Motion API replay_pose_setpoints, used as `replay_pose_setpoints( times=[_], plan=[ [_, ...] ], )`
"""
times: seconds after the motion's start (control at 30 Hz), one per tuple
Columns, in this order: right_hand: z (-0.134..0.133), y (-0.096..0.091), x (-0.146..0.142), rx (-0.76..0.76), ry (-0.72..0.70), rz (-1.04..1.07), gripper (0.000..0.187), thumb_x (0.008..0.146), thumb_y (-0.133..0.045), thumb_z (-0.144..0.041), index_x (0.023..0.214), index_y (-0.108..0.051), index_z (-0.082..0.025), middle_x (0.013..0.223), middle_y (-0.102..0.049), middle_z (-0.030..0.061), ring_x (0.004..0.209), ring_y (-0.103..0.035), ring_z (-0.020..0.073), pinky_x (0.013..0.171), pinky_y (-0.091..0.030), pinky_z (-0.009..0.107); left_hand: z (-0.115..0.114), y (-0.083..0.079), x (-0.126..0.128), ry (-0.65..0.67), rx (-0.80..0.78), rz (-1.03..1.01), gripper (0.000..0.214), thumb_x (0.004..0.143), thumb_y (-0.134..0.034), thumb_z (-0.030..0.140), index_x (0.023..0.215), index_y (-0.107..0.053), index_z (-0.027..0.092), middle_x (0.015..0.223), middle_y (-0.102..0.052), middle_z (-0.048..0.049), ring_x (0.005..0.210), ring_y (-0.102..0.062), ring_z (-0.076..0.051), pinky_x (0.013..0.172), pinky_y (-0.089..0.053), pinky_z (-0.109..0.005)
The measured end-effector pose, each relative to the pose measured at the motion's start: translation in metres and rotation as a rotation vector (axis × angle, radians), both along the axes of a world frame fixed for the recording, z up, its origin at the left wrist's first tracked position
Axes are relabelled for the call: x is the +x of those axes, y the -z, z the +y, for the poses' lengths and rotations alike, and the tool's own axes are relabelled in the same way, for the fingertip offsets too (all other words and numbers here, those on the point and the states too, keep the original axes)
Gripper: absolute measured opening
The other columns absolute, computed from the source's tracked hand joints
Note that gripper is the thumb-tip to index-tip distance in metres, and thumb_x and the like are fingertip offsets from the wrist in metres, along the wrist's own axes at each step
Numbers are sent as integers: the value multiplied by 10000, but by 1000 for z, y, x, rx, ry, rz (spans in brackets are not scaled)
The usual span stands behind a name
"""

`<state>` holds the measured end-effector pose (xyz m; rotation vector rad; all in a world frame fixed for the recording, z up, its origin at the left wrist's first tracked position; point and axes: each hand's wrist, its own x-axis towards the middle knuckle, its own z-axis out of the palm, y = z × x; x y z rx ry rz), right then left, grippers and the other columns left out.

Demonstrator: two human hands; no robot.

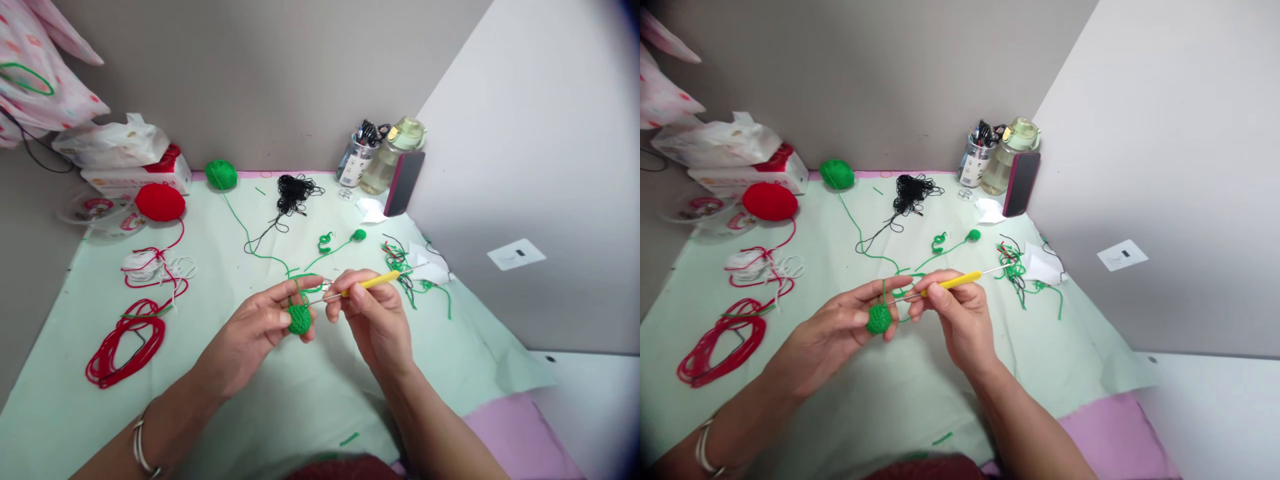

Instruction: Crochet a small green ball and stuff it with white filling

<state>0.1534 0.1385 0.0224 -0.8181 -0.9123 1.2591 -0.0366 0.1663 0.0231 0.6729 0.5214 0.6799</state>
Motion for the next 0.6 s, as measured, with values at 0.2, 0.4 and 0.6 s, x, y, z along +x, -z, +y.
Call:
replay_pose_setpoints(
  times=[0.2,0.4,0.6],
  plan=[
    [1,-3,5,23,1,-46,135,898,-782,-337,845,-815,-218,734,-714,14,545,-639,121,568,-587,276,3,-1,-3,51,-37,-57,411,864,-624,259,1229,-791,169,794,-653,-28,686,-583,-151,743,-477,-305],
    [-1,3,0,154,18,-190,128,948,-733,-361,938,-819,-266,834,-771,32,691,-685,164,626,-587,305,-6,-1,0,-22,101,104,464,868,-797,237,1321,-731,309,1158,-763,-37,1164,-667,-234,1083,-464,-369],
    [-3,6,-6,364,66,-447,144,1004,-668,-295,1029,-809,-300,962,-828,34,930,-739,211,798,-582,382,-10,5,1,-94,178,210,536,819,-873,230,1314,-724,374,1384,-684,-8,1351,-580,-247,1106,-472,-331]
  ],
)
